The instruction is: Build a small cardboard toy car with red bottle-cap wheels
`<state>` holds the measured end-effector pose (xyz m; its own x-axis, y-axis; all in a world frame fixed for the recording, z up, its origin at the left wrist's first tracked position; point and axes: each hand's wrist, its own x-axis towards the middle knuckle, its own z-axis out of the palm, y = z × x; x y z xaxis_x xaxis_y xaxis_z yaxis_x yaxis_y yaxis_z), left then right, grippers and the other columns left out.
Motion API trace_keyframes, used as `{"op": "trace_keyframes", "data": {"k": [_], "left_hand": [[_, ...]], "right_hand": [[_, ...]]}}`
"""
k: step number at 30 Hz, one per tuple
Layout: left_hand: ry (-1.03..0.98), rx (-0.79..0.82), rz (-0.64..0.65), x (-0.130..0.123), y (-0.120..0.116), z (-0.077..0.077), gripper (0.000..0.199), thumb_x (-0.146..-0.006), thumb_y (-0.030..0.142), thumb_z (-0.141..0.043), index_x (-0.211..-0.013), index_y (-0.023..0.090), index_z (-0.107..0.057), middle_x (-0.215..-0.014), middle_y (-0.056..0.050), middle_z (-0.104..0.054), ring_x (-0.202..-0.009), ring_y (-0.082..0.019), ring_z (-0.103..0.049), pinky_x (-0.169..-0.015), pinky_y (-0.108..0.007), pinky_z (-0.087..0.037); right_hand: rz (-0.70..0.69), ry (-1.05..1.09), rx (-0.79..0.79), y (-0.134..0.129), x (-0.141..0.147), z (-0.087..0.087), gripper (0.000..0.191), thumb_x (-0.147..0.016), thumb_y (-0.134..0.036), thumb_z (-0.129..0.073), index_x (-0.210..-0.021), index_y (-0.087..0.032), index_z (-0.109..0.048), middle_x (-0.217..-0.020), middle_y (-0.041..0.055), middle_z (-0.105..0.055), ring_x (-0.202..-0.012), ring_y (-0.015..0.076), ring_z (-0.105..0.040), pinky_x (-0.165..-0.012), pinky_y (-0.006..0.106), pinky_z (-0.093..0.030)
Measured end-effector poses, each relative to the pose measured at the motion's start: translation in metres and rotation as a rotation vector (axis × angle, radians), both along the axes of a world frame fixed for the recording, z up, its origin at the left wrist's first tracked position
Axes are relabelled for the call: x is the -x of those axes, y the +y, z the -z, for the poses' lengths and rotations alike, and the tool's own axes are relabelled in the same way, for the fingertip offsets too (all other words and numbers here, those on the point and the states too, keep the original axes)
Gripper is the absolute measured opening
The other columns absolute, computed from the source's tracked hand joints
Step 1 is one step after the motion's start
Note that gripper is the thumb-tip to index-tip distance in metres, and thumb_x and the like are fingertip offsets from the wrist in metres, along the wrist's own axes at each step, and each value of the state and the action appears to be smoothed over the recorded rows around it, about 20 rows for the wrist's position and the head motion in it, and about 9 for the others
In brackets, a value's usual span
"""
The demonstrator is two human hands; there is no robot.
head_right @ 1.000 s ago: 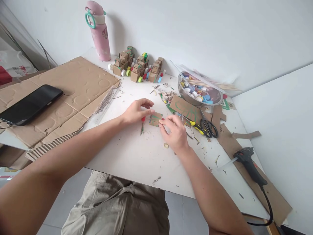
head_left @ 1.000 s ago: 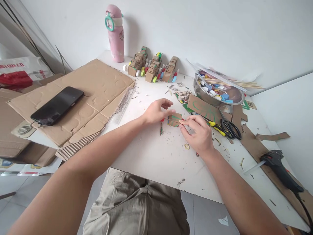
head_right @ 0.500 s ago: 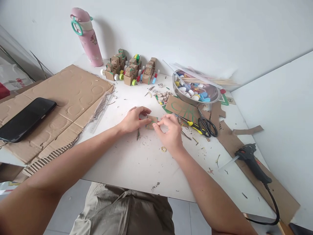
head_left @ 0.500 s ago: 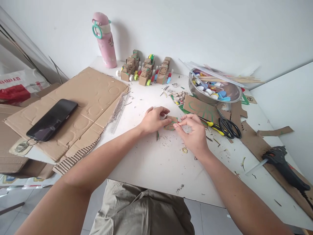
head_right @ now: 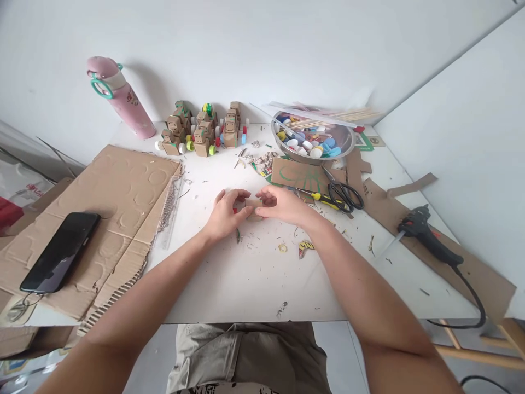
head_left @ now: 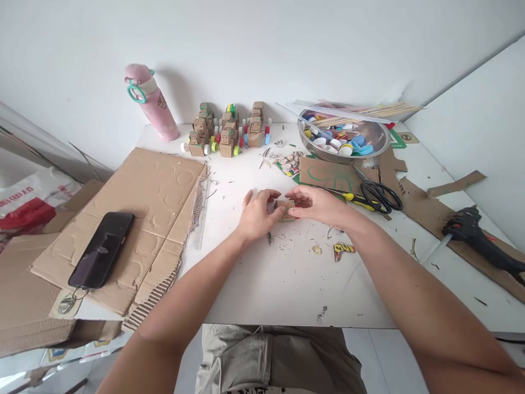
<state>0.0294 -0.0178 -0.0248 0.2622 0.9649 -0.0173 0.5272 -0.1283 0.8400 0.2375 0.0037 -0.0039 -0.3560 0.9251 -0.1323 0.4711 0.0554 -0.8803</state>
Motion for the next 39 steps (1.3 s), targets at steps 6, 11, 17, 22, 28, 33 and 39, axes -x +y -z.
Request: {"op": "trace_keyframes", "data": {"k": [6,11,17,22,28,33,39], "left_hand": [[0.033,-0.041,-0.014,0.001,0.002,0.000,0.031,-0.089,0.035,-0.078,-0.118,0.026,-0.070,-0.124,-0.007,-0.081,-0.120,-0.028,-0.075,-0.133,-0.057,-0.033],[0.011,-0.060,-0.019,0.004,0.004,0.001,0.034,-0.089,0.036,-0.081,-0.119,0.027,-0.070,-0.126,-0.008,-0.081,-0.119,-0.028,-0.073,-0.129,-0.057,-0.039],[-0.010,-0.060,-0.017,0.007,0.001,0.000,0.039,-0.086,0.038,-0.084,-0.121,0.027,-0.072,-0.126,-0.008,-0.080,-0.121,-0.029,-0.072,-0.126,-0.057,-0.044],[-0.002,-0.056,-0.011,0.009,-0.001,-0.001,0.040,-0.085,0.036,-0.084,-0.122,0.026,-0.071,-0.129,-0.009,-0.080,-0.120,-0.029,-0.075,-0.129,-0.061,-0.040],[0.057,-0.007,0.096,0.013,-0.007,-0.003,0.046,-0.092,0.037,-0.073,-0.136,0.026,-0.064,-0.127,-0.007,-0.083,-0.124,-0.027,-0.076,-0.139,-0.065,-0.020],[0.134,-0.060,0.122,0.018,-0.006,-0.003,0.056,-0.087,0.033,-0.074,-0.141,0.027,-0.062,-0.118,-0.001,-0.083,-0.104,-0.022,-0.080,-0.140,-0.066,-0.017],[0.226,-0.193,0.113,0.023,0.000,-0.001,0.053,-0.083,0.028,-0.078,-0.134,0.029,-0.065,-0.115,0.001,-0.082,-0.094,-0.019,-0.078,-0.141,-0.064,-0.019]], "right_hand": [[0.023,-0.085,-0.093,-0.008,0.004,0.003,0.022,-0.075,-0.044,-0.078,-0.086,-0.024,-0.075,-0.076,0.0005,-0.071,-0.072,0.0219,-0.067,-0.065,0.037,-0.053],[0.030,-0.025,-0.136,-0.010,0.002,0.005,0.025,-0.076,-0.048,-0.081,-0.076,-0.026,-0.068,-0.073,0.0006,-0.070,-0.069,0.0217,-0.064,-0.061,0.035,-0.050],[0.035,-0.035,-0.106,-0.016,0.005,-0.004,0.032,-0.072,-0.048,-0.082,-0.074,-0.027,-0.058,-0.068,-0.0024,-0.063,-0.068,0.0213,-0.061,-0.065,0.035,-0.048],[0.018,0.025,-0.100,-0.022,0.008,-0.008,0.031,-0.071,-0.045,-0.080,-0.076,-0.027,-0.055,-0.074,-0.0017,-0.065,-0.072,0.0211,-0.063,-0.071,0.036,-0.051],[0.066,0.087,-0.048,-0.026,0.017,-0.002,0.032,-0.065,-0.035,-0.080,-0.082,-0.028,-0.054,-0.083,-0.0007,-0.070,-0.075,0.0216,-0.067,-0.070,0.037,-0.056],[0.056,0.133,-0.319,-0.028,0.025,0.011,0.030,-0.071,-0.020,-0.072,-0.095,-0.028,-0.058,-0.095,0.0021,-0.076,-0.088,0.0250,-0.074,-0.079,0.040,-0.062],[0.015,0.005,-0.648,-0.027,0.024,0.025,0.033,-0.079,-0.010,-0.066,-0.104,-0.030,-0.061,-0.105,0.0053,-0.079,-0.103,0.0294,-0.077,-0.088,0.044,-0.065]]}}
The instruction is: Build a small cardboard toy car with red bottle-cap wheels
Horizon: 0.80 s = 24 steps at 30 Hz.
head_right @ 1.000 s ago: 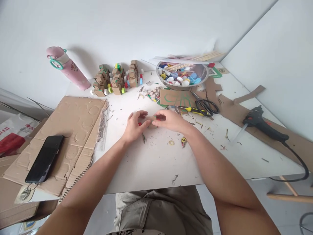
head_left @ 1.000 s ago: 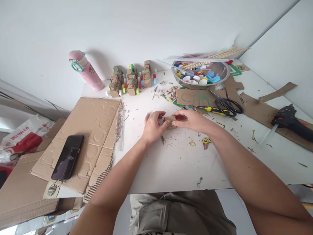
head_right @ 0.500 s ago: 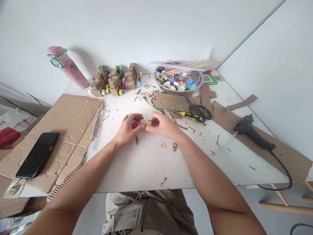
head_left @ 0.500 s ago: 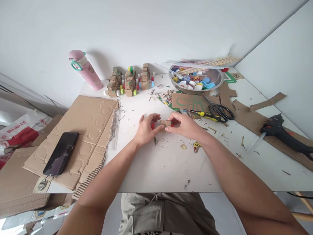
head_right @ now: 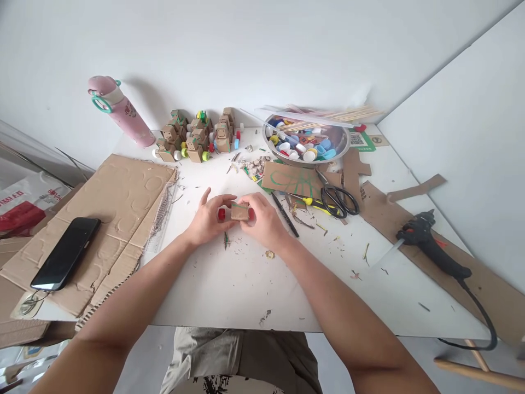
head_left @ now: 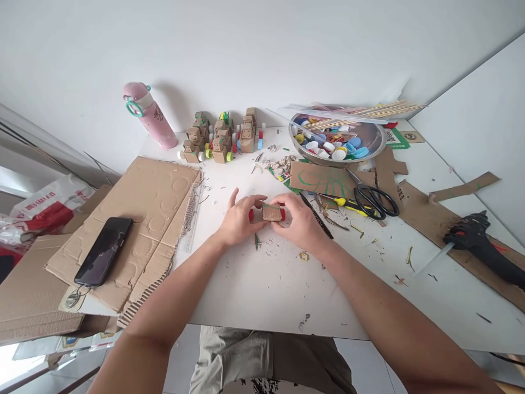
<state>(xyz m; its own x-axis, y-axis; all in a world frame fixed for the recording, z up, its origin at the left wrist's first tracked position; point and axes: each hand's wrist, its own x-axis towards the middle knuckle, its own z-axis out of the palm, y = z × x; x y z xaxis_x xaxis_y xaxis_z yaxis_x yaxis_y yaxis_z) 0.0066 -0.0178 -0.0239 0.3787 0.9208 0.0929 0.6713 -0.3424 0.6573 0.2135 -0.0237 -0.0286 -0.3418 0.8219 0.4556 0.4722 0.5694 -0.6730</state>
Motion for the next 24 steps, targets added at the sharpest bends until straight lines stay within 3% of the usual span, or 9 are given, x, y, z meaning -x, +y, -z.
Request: {"op": "trace_keyframes", "data": {"k": [8,15,19,24], "left_hand": [[0.106,-0.062,-0.010,-0.004,-0.002,-0.002,0.039,-0.083,0.028,-0.079,-0.121,0.028,-0.071,-0.103,0.000,-0.080,-0.095,-0.022,-0.078,-0.139,-0.062,-0.028],[0.115,-0.048,-0.022,-0.007,-0.003,-0.004,0.038,-0.082,0.026,-0.078,-0.119,0.027,-0.072,-0.103,0.000,-0.081,-0.093,-0.022,-0.078,-0.139,-0.063,-0.027],[0.145,-0.057,-0.022,-0.006,-0.001,-0.002,0.040,-0.081,0.027,-0.079,-0.120,0.027,-0.072,-0.104,-0.001,-0.081,-0.098,-0.024,-0.079,-0.138,-0.063,-0.029],[0.144,-0.060,-0.023,-0.006,-0.001,0.001,0.040,-0.080,0.029,-0.080,-0.119,0.027,-0.072,-0.107,-0.003,-0.081,-0.110,-0.028,-0.078,-0.138,-0.065,-0.029]], "right_hand": [[0.053,-0.048,0.097,-0.002,0.003,0.011,0.041,-0.078,-0.010,-0.068,-0.114,-0.029,-0.062,-0.110,0.0057,-0.081,-0.101,0.0297,-0.079,-0.085,0.043,-0.066],[0.017,0.014,0.273,0.001,-0.013,-0.005,0.048,-0.079,-0.024,-0.082,-0.125,-0.029,-0.070,-0.121,0.0066,-0.083,-0.112,0.0310,-0.080,-0.095,0.046,-0.067],[0.076,0.063,0.243,0.002,-0.016,-0.008,0.016,-0.091,-0.038,-0.078,-0.104,-0.028,-0.079,-0.110,0.0071,-0.086,-0.106,0.0312,-0.082,-0.094,0.048,-0.067],[0.188,0.107,0.063,-0.002,-0.006,-0.004,0.010,-0.093,-0.032,-0.073,-0.087,-0.029,-0.081,-0.098,0.0058,-0.086,-0.096,0.0292,-0.082,-0.089,0.047,-0.068]]}}
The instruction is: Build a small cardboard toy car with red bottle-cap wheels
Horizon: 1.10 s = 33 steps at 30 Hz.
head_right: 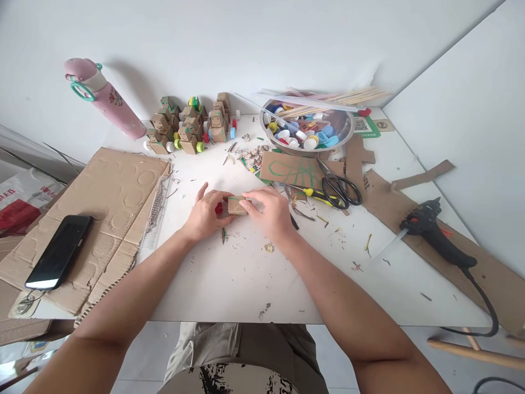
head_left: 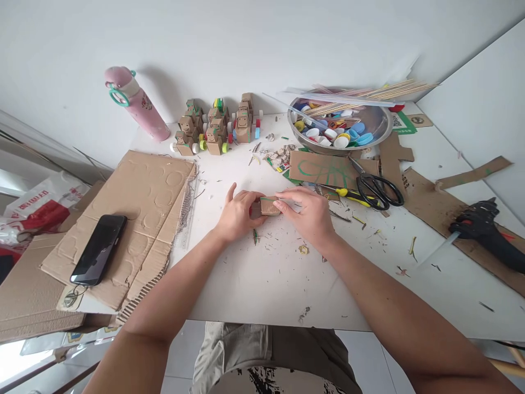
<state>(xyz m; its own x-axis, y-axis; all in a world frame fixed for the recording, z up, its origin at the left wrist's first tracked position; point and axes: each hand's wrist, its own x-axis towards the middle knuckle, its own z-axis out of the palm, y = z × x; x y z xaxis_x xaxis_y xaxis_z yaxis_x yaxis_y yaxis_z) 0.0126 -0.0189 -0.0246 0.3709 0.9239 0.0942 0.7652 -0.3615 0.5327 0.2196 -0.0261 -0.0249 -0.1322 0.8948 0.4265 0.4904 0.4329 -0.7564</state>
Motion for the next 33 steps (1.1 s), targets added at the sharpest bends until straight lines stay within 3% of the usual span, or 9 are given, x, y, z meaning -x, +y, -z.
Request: {"op": "trace_keyframes", "data": {"k": [5,9,12,16,19,21,24,29,33], "left_hand": [[-0.042,0.001,0.003,0.001,0.001,0.002,0.039,-0.078,0.030,-0.082,-0.116,0.027,-0.073,-0.105,-0.003,-0.081,-0.109,-0.028,-0.078,-0.138,-0.066,-0.029],[-0.089,-0.008,-0.002,0.003,0.004,0.004,0.038,-0.077,0.033,-0.084,-0.113,0.027,-0.073,-0.101,-0.002,-0.080,-0.101,-0.026,-0.078,-0.137,-0.064,-0.032],[-0.154,0.013,-0.028,0.005,0.007,0.005,0.041,-0.076,0.033,-0.086,-0.114,0.025,-0.072,-0.095,0.001,-0.079,-0.090,-0.022,-0.077,-0.134,-0.062,-0.037],[-0.347,0.102,-0.098,0.006,0.007,0.005,0.042,-0.078,0.036,-0.084,-0.116,0.022,-0.072,-0.099,-0.003,-0.082,-0.083,-0.019,-0.075,-0.100,-0.046,-0.064],[-0.464,0.123,-0.123,0.004,0.004,0.006,0.043,-0.078,0.036,-0.085,-0.116,0.021,-0.072,-0.104,-0.006,-0.084,-0.084,-0.018,-0.075,-0.078,-0.033,-0.064],[-0.500,0.109,-0.129,0.003,0.002,0.007,0.044,-0.079,0.036,-0.087,-0.117,0.020,-0.072,-0.105,-0.006,-0.084,-0.086,-0.019,-0.076,-0.077,-0.031,-0.063],[-0.539,0.118,-0.127,0.000,-0.001,0.008,0.048,-0.081,0.037,-0.088,-0.123,0.021,-0.072,-0.109,-0.007,-0.084,-0.091,-0.020,-0.078,-0.080,-0.032,-0.064],[-0.600,0.183,-0.124,-0.004,-0.007,0.004,0.053,-0.084,0.044,-0.087,-0.129,0.020,-0.074,-0.118,-0.010,-0.084,-0.099,-0.024,-0.080,-0.087,-0.035,-0.066],[-0.615,0.192,-0.129,-0.005,-0.010,-0.002,0.057,-0.083,0.053,-0.089,-0.129,0.022,-0.076,-0.117,-0.009,-0.085,-0.109,-0.029,-0.079,-0.090,-0.037,-0.066]], "right_hand": [[0.026,-0.013,0.003,-0.001,0.000,-0.004,0.022,-0.096,-0.035,-0.069,-0.075,-0.029,-0.068,-0.084,0.0049,-0.082,-0.079,0.0267,-0.077,-0.075,0.043,-0.065],[0.142,0.136,0.104,0.008,-0.015,-0.013,0.042,-0.104,-0.062,-0.058,-0.076,-0.030,-0.056,-0.064,0.0006,-0.070,-0.054,0.0206,-0.065,-0.058,0.037,-0.056],[0.296,0.286,0.072,0.018,-0.032,-0.020,0.061,-0.101,-0.081,-0.048,-0.067,-0.031,-0.043,-0.047,-0.0027,-0.052,-0.040,0.0164,-0.049,-0.046,0.034,-0.044],[0.411,0.399,0.028,0.024,-0.040,-0.023,0.071,-0.094,-0.092,-0.049,-0.060,-0.032,-0.032,-0.043,-0.0020,-0.047,-0.037,0.0153,-0.043,-0.040,0.034,-0.037],[0.257,0.272,-0.040,0.017,-0.027,-0.019,0.062,-0.096,-0.086,-0.054,-0.068,-0.031,-0.054,-0.064,0.0036,-0.069,-0.055,0.0217,-0.066,-0.051,0.038,-0.055],[0.101,0.125,-0.119,0.009,-0.015,-0.013,0.049,-0.101,-0.074,-0.058,-0.087,-0.030,-0.070,-0.090,0.0088,-0.082,-0.080,0.0270,-0.078,-0.068,0.044,-0.066],[-0.019,-0.058,-0.224,-0.002,-0.002,-0.005,0.033,-0.107,-0.056,-0.059,-0.111,-0.030,-0.078,-0.114,0.0117,-0.084,-0.107,0.0316,-0.080,-0.090,0.051,-0.068],[0.002,-0.167,-0.364,-0.008,0.001,0.002,0.025,-0.108,-0.039,-0.061,-0.123,-0.031,-0.079,-0.122,0.0119,-0.084,-0.112,0.0321,-0.080,-0.099,0.052,-0.068],[0.040,-0.240,-0.387,-0.011,0.004,0.002,0.026,-0.108,-0.040,-0.061,-0.122,-0.029,-0.080,-0.123,0.0136,-0.084,-0.112,0.0341,-0.080,-0.099,0.054,-0.067]]}}
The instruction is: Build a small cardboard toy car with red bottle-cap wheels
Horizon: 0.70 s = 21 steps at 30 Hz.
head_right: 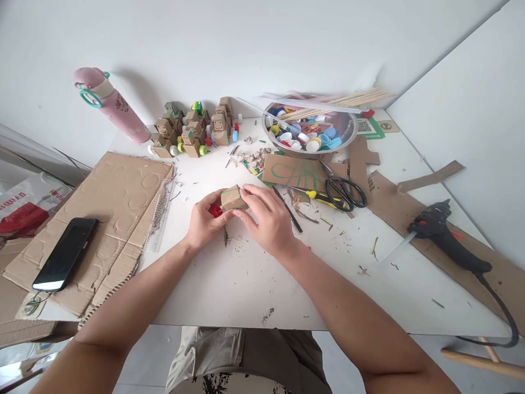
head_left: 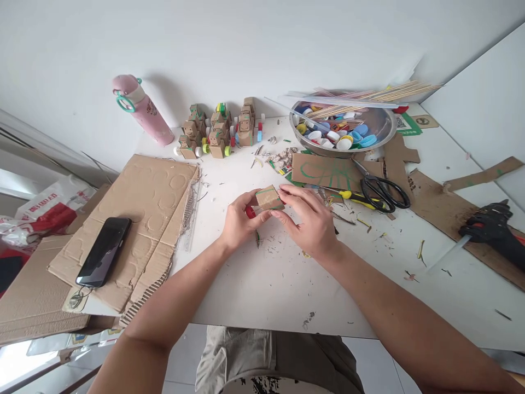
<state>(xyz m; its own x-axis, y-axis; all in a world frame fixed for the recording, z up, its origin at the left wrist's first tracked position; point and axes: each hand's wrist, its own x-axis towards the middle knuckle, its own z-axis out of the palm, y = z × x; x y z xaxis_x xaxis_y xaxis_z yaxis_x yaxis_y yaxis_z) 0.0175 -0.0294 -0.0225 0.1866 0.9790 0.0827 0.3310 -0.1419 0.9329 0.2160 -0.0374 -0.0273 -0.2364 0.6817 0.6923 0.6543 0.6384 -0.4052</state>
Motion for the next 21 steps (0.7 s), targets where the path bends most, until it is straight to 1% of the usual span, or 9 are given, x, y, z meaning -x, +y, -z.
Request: {"op": "trace_keyframes", "data": {"k": [4,8,13,17,21], "left_hand": [[0.013,-0.015,0.007,-0.001,-0.002,-0.005,0.053,-0.083,0.057,-0.088,-0.123,0.023,-0.080,-0.111,-0.007,-0.085,-0.106,-0.029,-0.080,-0.089,-0.037,-0.066],[0.009,-0.030,0.025,-0.001,-0.002,-0.006,0.050,-0.086,0.058,-0.086,-0.120,0.022,-0.080,-0.111,-0.008,-0.084,-0.104,-0.027,-0.080,-0.085,-0.035,-0.066],[0.065,-0.058,0.016,0.001,-0.002,-0.005,0.052,-0.088,0.057,-0.085,-0.127,0.023,-0.078,-0.107,-0.008,-0.083,-0.098,-0.025,-0.079,-0.080,-0.033,-0.064],[0.138,-0.163,-0.016,0.005,0.000,-0.002,0.051,-0.088,0.053,-0.086,-0.128,0.023,-0.078,-0.101,-0.006,-0.079,-0.092,-0.023,-0.077,-0.077,-0.031,-0.063],[0.210,-0.286,-0.090,0.010,0.005,0.002,0.047,-0.086,0.042,-0.087,-0.130,0.027,-0.078,-0.098,-0.003,-0.074,-0.083,-0.017,-0.072,-0.074,-0.029,-0.062]], "right_hand": [[0.008,-0.043,0.020,-0.003,0.003,-0.001,0.029,-0.109,-0.043,-0.058,-0.122,-0.028,-0.079,-0.129,0.0146,-0.082,-0.117,0.0354,-0.079,-0.104,0.056,-0.065],[-0.011,-0.054,-0.009,-0.005,0.002,-0.002,0.031,-0.110,-0.043,-0.055,-0.123,-0.026,-0.078,-0.133,0.0157,-0.081,-0.117,0.0347,-0.079,-0.103,0.054,-0.065],[-0.047,-0.042,0.048,-0.005,0.001,-0.001,0.032,-0.110,-0.043,-0.055,-0.128,-0.027,-0.076,-0.139,0.0159,-0.078,-0.121,0.0359,-0.077,-0.107,0.056,-0.062],[-0.061,-0.038,0.075,-0.003,0.000,0.001,0.033,-0.109,-0.045,-0.055,-0.132,-0.028,-0.072,-0.140,0.0159,-0.077,-0.126,0.0368,-0.075,-0.109,0.057,-0.059],[-0.006,-0.008,0.084,0.002,-0.003,-0.002,0.035,-0.108,-0.051,-0.055,-0.132,-0.030,-0.068,-0.138,0.0154,-0.077,-0.130,0.0380,-0.072,-0.113,0.059,-0.056]]}}
